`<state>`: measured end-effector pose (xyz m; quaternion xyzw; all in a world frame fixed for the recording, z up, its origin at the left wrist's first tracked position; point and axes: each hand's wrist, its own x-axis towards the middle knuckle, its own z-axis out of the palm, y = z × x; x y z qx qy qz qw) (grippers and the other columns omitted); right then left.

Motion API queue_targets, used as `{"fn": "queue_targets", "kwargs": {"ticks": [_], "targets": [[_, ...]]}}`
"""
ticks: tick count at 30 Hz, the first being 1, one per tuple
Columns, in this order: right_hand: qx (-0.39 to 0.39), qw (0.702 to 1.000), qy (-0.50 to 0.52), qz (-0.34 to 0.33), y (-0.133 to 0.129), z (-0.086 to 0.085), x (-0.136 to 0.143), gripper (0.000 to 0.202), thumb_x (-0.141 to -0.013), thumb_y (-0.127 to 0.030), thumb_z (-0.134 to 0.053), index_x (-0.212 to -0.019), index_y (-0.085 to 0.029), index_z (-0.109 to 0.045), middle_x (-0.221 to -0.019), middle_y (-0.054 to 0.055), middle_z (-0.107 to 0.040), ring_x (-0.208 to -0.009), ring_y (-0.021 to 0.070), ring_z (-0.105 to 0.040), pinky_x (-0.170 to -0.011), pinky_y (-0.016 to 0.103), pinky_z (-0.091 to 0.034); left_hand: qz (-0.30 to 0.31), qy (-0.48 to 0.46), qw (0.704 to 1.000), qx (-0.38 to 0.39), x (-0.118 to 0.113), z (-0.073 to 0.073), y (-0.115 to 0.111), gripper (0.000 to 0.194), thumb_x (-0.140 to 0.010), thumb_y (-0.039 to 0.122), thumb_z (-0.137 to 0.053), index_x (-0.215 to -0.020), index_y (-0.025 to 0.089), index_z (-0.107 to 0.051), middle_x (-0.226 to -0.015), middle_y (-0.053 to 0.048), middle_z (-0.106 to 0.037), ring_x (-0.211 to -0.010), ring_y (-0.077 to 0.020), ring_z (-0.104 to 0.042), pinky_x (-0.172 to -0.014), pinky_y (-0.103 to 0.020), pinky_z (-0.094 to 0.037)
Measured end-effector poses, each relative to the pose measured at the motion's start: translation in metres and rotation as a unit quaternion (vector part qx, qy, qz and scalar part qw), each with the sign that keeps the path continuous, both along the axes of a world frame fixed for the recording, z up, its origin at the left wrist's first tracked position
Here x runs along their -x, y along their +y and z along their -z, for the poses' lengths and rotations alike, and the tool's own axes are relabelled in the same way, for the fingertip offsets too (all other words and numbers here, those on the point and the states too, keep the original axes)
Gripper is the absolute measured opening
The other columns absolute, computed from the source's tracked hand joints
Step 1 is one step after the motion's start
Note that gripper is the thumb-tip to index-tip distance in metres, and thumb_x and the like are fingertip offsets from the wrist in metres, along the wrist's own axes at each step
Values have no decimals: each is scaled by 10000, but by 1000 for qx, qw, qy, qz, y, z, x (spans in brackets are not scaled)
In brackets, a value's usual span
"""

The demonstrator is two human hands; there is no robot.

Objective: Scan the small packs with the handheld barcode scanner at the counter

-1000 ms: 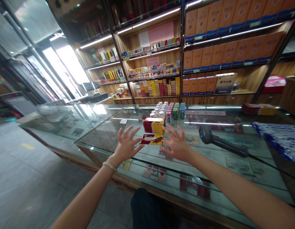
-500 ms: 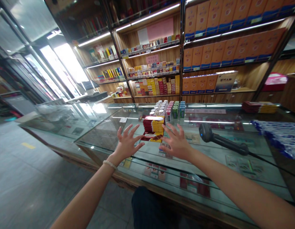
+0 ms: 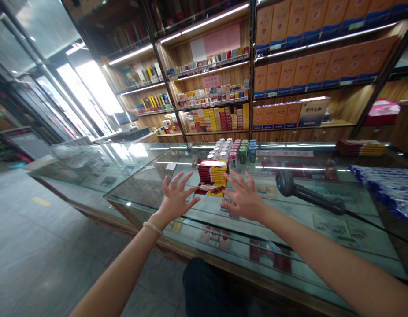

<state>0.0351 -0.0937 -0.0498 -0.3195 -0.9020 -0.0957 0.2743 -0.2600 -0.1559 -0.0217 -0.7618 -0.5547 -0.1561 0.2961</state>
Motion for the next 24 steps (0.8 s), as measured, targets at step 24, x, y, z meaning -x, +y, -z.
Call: {"fn": "queue_targets", "kwargs": {"ticks": [24], "targets": [[4,1000,30,-1,1,0,-2,683,-995,-678,-495,-1573,-313,-477,-1752,142,-214,-1622,362,-120,-1263,630,-2,-5,7,1000,9,4,1,3,661,-944,618,-597,-1558,403,-487,-1728,-76,-314,-1606,-358,-234,-1287,-562,78]]}}
